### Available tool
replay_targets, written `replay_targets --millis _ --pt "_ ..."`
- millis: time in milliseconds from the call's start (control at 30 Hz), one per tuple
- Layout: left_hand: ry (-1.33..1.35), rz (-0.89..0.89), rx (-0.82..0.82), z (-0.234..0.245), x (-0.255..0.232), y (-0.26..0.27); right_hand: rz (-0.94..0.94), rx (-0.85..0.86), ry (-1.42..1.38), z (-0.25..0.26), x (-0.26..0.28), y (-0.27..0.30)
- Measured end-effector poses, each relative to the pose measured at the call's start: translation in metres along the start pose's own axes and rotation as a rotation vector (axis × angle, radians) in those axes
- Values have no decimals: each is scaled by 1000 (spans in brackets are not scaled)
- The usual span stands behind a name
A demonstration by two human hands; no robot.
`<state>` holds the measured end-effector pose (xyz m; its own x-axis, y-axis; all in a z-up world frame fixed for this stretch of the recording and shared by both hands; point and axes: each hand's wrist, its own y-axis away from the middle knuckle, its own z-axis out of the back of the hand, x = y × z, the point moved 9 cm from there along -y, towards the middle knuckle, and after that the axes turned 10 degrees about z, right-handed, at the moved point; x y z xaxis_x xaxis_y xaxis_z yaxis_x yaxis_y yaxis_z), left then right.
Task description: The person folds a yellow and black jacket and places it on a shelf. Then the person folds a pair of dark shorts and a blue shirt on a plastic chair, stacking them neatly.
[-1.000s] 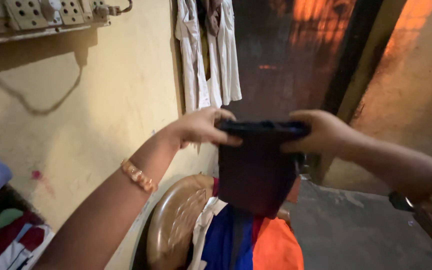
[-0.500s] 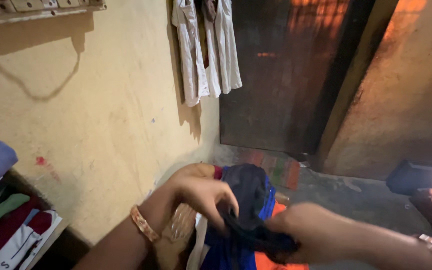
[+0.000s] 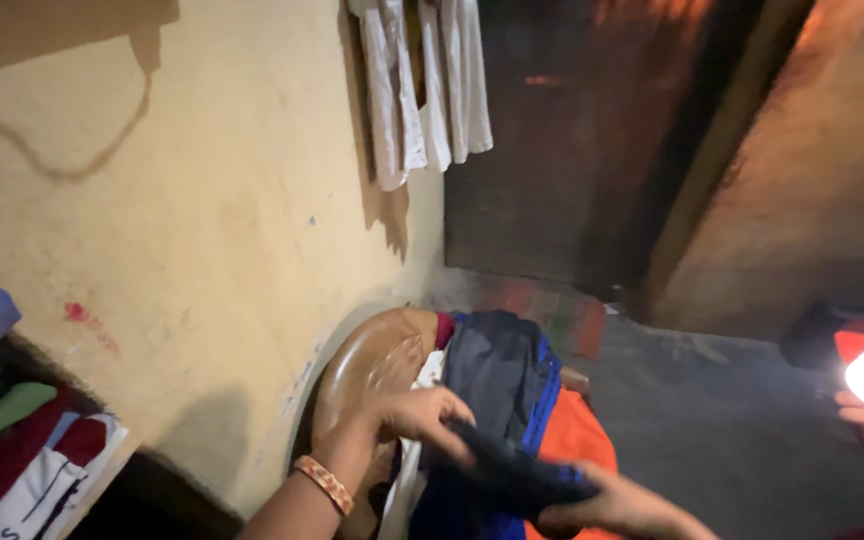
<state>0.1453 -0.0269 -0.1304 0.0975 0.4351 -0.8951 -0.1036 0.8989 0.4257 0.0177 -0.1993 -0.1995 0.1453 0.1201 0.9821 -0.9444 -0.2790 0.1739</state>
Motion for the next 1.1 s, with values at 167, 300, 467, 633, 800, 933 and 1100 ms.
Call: replay_targets --millis 167,300,467,633,800,933,1100 --pt "-51 198 94 -8 81 -20 14 -71 26 -21 -87 -9" --pt "-117 91 27 17 94 -44 21 -80 -73 -7 -78 -22" --pt "-9 -35 30 25 77 -48 131 -216 -334 3 -47 -33" --pt "-557 -336 -342 14 2 -25 188 -369 -155 -16 -26 -48" --pt "-745 -110 -506 9 -61 -28 340 -473 -213 10 16 -70" --pt "-799 52 -542 22 -95 -8 276 -223 -276 18 4 -84" --pt "-789 35 -353 9 -115 5 114 132 551 -4 -88 -93"
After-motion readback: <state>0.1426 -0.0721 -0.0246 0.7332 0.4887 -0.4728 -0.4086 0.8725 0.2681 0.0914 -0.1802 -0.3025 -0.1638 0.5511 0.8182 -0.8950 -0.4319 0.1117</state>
